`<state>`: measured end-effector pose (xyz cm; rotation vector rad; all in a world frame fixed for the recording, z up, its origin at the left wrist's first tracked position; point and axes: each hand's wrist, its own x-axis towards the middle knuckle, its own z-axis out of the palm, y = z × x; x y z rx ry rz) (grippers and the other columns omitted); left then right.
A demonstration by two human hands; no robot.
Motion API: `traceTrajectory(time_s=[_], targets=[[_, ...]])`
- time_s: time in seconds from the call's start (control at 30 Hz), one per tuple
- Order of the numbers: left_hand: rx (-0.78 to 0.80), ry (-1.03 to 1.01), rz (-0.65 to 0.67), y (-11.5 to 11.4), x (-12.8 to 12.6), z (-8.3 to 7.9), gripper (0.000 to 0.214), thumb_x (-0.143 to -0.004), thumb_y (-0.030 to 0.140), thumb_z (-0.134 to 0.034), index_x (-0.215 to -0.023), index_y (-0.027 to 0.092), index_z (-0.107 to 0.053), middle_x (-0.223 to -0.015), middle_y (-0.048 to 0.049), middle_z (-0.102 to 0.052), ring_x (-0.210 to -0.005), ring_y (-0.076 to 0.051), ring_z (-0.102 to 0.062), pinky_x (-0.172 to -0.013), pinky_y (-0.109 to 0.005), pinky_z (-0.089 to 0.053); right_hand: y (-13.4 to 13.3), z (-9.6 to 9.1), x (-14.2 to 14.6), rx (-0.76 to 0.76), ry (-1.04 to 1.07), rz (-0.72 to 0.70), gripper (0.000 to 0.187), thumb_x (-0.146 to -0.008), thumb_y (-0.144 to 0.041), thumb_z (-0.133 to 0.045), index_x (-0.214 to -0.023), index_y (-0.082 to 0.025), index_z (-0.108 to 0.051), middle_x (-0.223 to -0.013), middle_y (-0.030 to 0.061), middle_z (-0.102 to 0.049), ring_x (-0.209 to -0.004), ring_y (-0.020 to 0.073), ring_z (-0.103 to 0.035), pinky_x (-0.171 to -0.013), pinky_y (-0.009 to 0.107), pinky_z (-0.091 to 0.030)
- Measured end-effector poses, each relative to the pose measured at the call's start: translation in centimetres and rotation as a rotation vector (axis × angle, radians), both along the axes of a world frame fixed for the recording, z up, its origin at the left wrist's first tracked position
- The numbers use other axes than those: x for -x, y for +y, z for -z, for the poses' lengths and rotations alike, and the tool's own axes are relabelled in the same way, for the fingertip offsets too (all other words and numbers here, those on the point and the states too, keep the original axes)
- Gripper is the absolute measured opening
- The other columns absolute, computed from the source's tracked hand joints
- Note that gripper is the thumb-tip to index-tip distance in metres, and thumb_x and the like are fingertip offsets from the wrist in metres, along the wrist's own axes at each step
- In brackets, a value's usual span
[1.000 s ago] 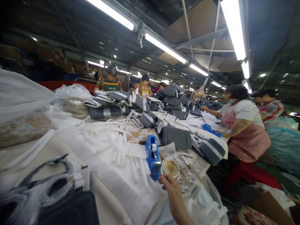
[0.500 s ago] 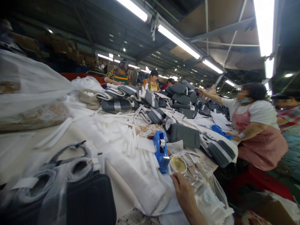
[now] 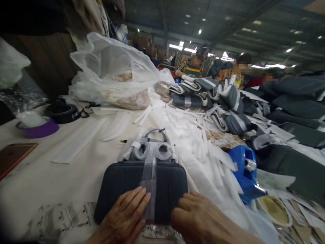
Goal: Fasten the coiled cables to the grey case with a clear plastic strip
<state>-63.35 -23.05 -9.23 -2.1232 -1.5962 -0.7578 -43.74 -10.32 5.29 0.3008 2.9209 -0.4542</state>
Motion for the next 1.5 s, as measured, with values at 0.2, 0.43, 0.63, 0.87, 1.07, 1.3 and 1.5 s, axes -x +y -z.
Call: traceTrajectory(time_s=[0.2, 0.43, 0.63, 0.87, 1.07, 1.3, 1.5], targets=[[0.043, -0.037, -0.015, -0.1, -0.1, 0.9, 0.039, -0.094, 0.031, -0.042, -0.127, 0.015, -0.053, -0.125, -0.0071, -0.058, -0.123, -0.021, -0.044, -0.105, -0.033, -0.029, 2.3, 1.8, 6.5, -0.200, -0.131, -0.149, 0.012, -0.085, -0.014, -0.049, -0.076, -0.020, -0.054, -0.073, 0.0013, -0.058, -0.065, 0.0155, -0.049, -0.064, 0.031, -0.031], [0.012, -0.029, -0.010, 0.0, -0.1, 1.4, 0.042, -0.089, 0.036, -0.051, -0.126, 0.014, -0.054, -0.124, -0.0072, -0.058, -0.121, -0.022, -0.045, -0.103, -0.034, -0.030, 3.2, 2.5, 9.7, -0.363, -0.143, -0.261, 0.012, -0.082, -0.010, -0.053, -0.077, -0.018, -0.059, -0.073, 0.0033, -0.060, -0.068, 0.0167, -0.052, -0.065, 0.032, -0.029], [-0.016, -0.033, -0.022, 0.4, 0.0, 1.6, 0.040, -0.091, 0.037, -0.048, -0.123, 0.014, -0.056, -0.121, -0.0063, -0.058, -0.118, -0.021, -0.046, -0.101, -0.034, -0.029, 3.2, 3.1, 11.9, -0.394, -0.206, -0.278, 0.016, -0.083, -0.006, -0.050, -0.077, -0.016, -0.061, -0.072, 0.0052, -0.064, -0.070, 0.0184, -0.059, -0.062, 0.031, -0.033], [-0.027, -0.032, -0.015, 0.5, 0.0, 2.0, 0.040, -0.091, 0.038, -0.047, -0.121, 0.013, -0.056, -0.121, -0.0071, -0.058, -0.117, -0.022, -0.045, -0.100, -0.034, -0.029, 3.9, 2.8, 14.0, -0.463, -0.304, -0.092, 0.023, -0.075, -0.020, -0.071, -0.094, -0.011, -0.059, -0.066, 0.0076, -0.067, -0.063, 0.0235, -0.066, -0.047, 0.027, -0.028], [0.001, -0.024, -0.010, 0.3, 0.0, 1.9, 0.043, -0.090, 0.039, -0.050, -0.124, 0.013, -0.055, -0.121, -0.0076, -0.058, -0.119, -0.022, -0.046, -0.101, -0.034, -0.029, 7.3, 2.4, 15.3, -0.340, -0.259, -0.108, 0.041, -0.063, -0.040, -0.082, -0.091, -0.017, -0.062, -0.064, -0.0010, -0.063, -0.060, 0.0165, -0.061, -0.046, 0.023, -0.023], [-0.030, -0.016, -0.011, 0.4, 0.0, 1.8, 0.042, -0.088, 0.037, -0.051, -0.123, 0.013, -0.056, -0.120, -0.0079, -0.059, -0.117, -0.022, -0.047, -0.101, -0.034, -0.030, 7.1, 2.1, 11.6, -0.399, 0.058, 0.000, 0.017, -0.092, -0.015, -0.044, -0.088, -0.014, -0.061, -0.085, 0.0064, -0.063, -0.077, 0.0160, -0.057, -0.068, 0.026, -0.040], [-0.211, -0.076, -0.006, 1.1, 0.1, 2.2, 0.032, -0.091, 0.030, -0.043, -0.105, 0.010, -0.063, -0.108, -0.0090, -0.064, -0.109, -0.021, -0.052, -0.095, -0.032, -0.037, 0.5, 9.0, 5.0, -0.519, 0.525, -0.150, 0.039, -0.088, -0.007, -0.032, -0.116, -0.011, -0.059, -0.118, 0.0090, -0.064, -0.114, 0.0224, -0.054, -0.095, 0.038, -0.043]])
